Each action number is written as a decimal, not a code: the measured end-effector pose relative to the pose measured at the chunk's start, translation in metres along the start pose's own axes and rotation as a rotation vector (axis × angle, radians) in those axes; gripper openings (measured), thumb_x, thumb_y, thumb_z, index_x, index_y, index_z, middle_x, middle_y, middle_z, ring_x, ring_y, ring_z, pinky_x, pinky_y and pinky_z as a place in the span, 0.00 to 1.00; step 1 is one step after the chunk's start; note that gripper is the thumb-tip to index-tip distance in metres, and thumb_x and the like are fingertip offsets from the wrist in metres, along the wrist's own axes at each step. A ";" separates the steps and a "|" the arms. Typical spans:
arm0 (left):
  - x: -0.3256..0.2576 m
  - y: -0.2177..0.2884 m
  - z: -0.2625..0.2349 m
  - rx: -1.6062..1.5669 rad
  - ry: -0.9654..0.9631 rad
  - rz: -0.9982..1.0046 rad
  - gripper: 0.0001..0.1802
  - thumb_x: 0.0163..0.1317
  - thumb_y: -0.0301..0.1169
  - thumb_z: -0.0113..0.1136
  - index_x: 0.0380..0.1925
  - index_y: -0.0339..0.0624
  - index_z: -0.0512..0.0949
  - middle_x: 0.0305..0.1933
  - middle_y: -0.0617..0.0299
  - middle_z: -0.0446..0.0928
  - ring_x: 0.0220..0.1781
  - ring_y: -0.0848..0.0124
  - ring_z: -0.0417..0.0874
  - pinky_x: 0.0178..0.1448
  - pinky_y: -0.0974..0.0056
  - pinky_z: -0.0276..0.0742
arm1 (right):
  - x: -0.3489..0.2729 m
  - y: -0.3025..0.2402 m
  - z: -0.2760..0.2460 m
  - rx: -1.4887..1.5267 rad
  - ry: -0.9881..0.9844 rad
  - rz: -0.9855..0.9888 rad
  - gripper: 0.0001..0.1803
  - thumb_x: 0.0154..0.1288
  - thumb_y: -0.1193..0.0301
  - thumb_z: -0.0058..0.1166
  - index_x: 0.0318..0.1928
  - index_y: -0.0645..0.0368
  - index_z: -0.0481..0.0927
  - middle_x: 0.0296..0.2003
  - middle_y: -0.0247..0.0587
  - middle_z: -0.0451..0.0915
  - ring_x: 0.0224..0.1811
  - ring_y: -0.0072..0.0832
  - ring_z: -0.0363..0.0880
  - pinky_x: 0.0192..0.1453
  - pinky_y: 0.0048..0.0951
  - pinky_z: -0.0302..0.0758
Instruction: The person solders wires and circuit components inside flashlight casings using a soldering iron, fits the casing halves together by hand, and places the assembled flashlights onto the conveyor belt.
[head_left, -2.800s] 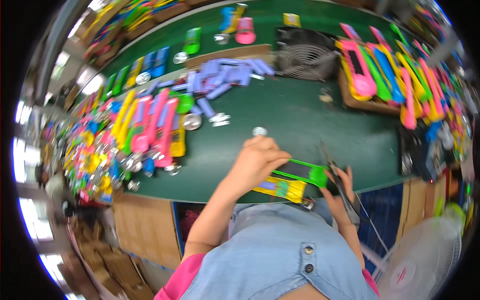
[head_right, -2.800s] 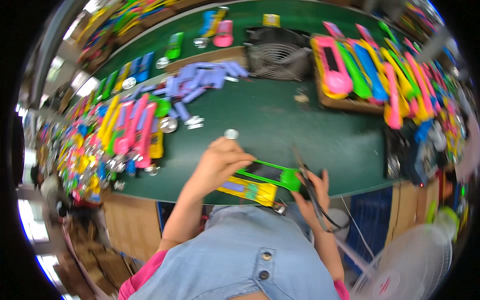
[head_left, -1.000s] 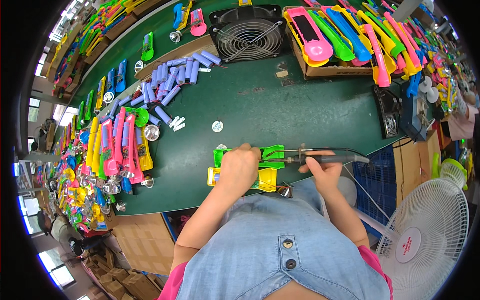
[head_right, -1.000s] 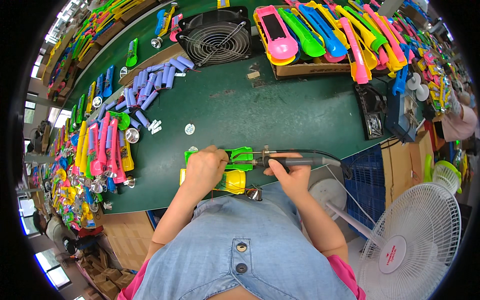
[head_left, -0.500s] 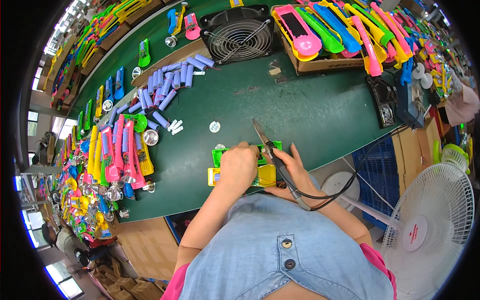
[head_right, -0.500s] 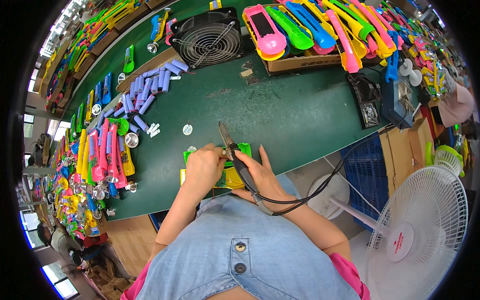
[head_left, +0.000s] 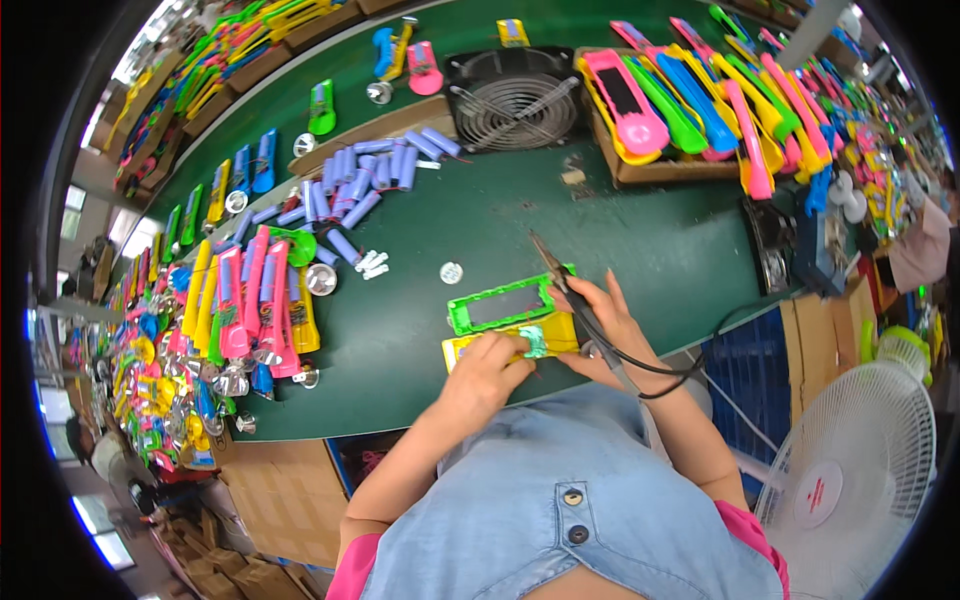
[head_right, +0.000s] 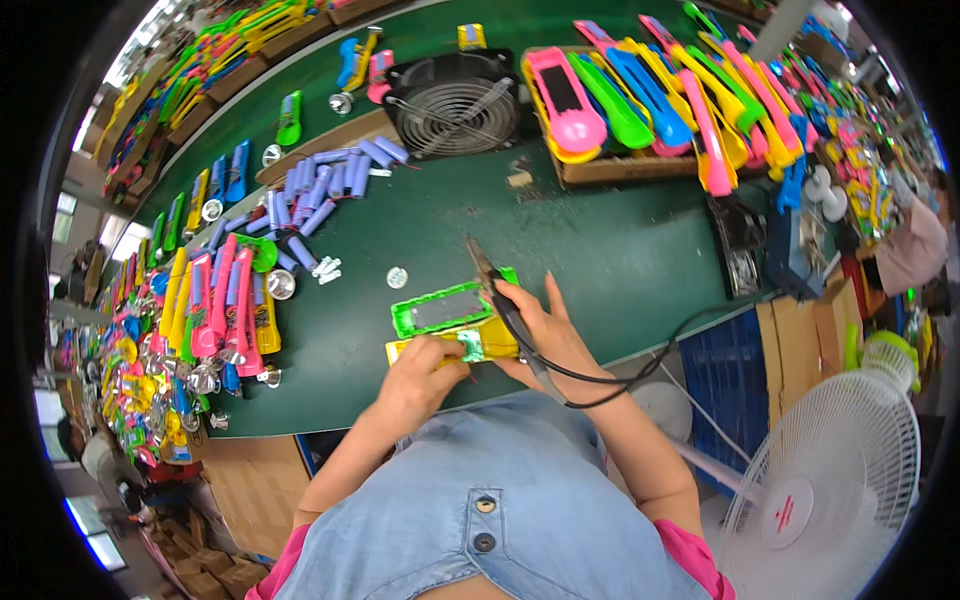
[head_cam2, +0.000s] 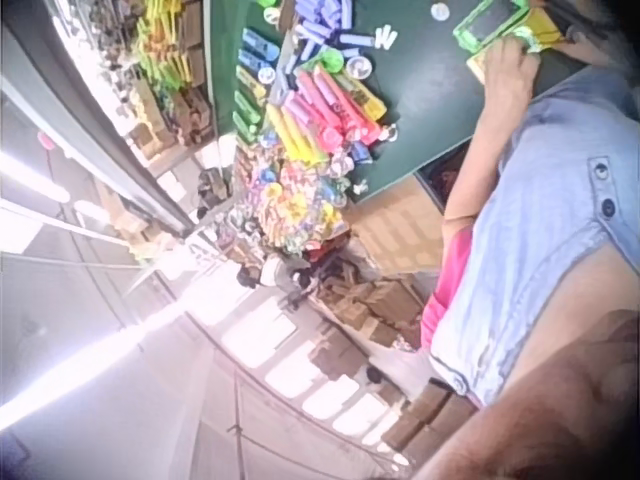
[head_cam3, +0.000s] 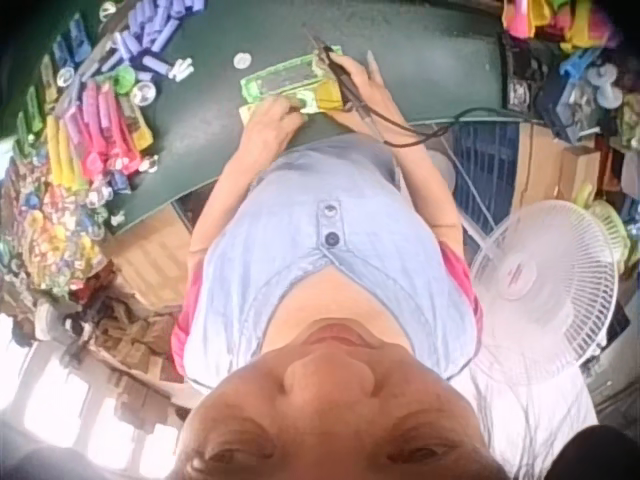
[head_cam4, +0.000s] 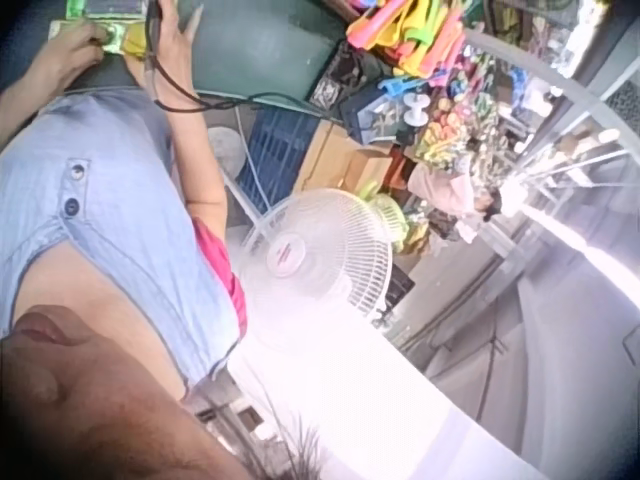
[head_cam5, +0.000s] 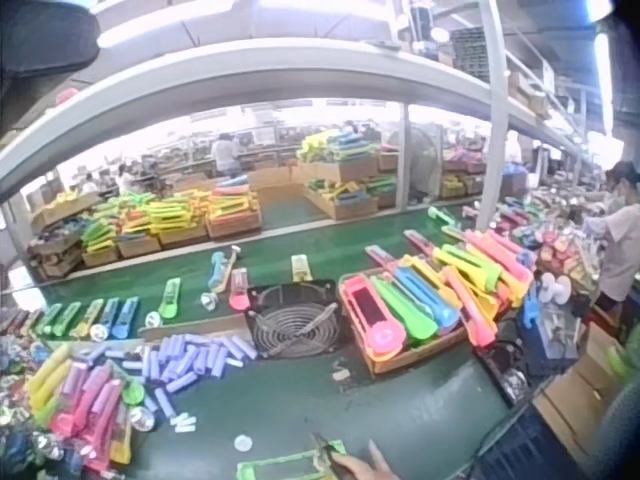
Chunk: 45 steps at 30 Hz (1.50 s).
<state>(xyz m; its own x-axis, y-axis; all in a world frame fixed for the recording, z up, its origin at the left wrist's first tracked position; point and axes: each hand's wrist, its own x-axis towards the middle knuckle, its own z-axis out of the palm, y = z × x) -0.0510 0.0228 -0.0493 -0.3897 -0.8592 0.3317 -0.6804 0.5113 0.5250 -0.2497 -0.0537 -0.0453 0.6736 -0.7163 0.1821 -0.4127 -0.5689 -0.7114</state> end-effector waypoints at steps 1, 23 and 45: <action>-0.002 -0.001 0.008 0.008 0.097 0.013 0.09 0.45 0.25 0.57 0.29 0.40 0.76 0.35 0.60 0.72 0.38 0.63 0.72 0.43 0.61 0.71 | 0.000 0.000 -0.001 0.005 -0.024 0.025 0.44 0.44 0.68 0.65 0.59 0.58 0.52 0.55 0.38 0.72 0.58 0.39 0.68 0.70 0.51 0.40; 0.008 0.015 0.014 -0.149 0.260 -0.483 0.07 0.41 0.17 0.62 0.20 0.35 0.73 0.37 0.54 0.69 0.38 0.62 0.74 0.39 0.64 0.73 | -0.073 -0.009 0.039 0.752 0.758 0.357 0.11 0.55 0.79 0.54 0.39 0.67 0.72 0.29 0.42 0.78 0.25 0.23 0.80 0.64 0.42 0.60; 0.018 0.016 0.010 -0.076 0.200 -0.486 0.05 0.40 0.17 0.59 0.19 0.34 0.73 0.36 0.53 0.69 0.38 0.59 0.75 0.39 0.62 0.73 | -0.066 -0.013 0.040 0.869 0.690 0.322 0.11 0.56 0.81 0.53 0.41 0.71 0.73 0.38 0.54 0.77 0.28 0.27 0.82 0.40 0.23 0.80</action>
<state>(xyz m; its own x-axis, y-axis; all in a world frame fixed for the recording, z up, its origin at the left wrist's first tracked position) -0.0752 0.0159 -0.0427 0.0908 -0.9804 0.1748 -0.7031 0.0612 0.7085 -0.2645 0.0164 -0.0752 0.0246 -0.9985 0.0490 0.2374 -0.0418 -0.9705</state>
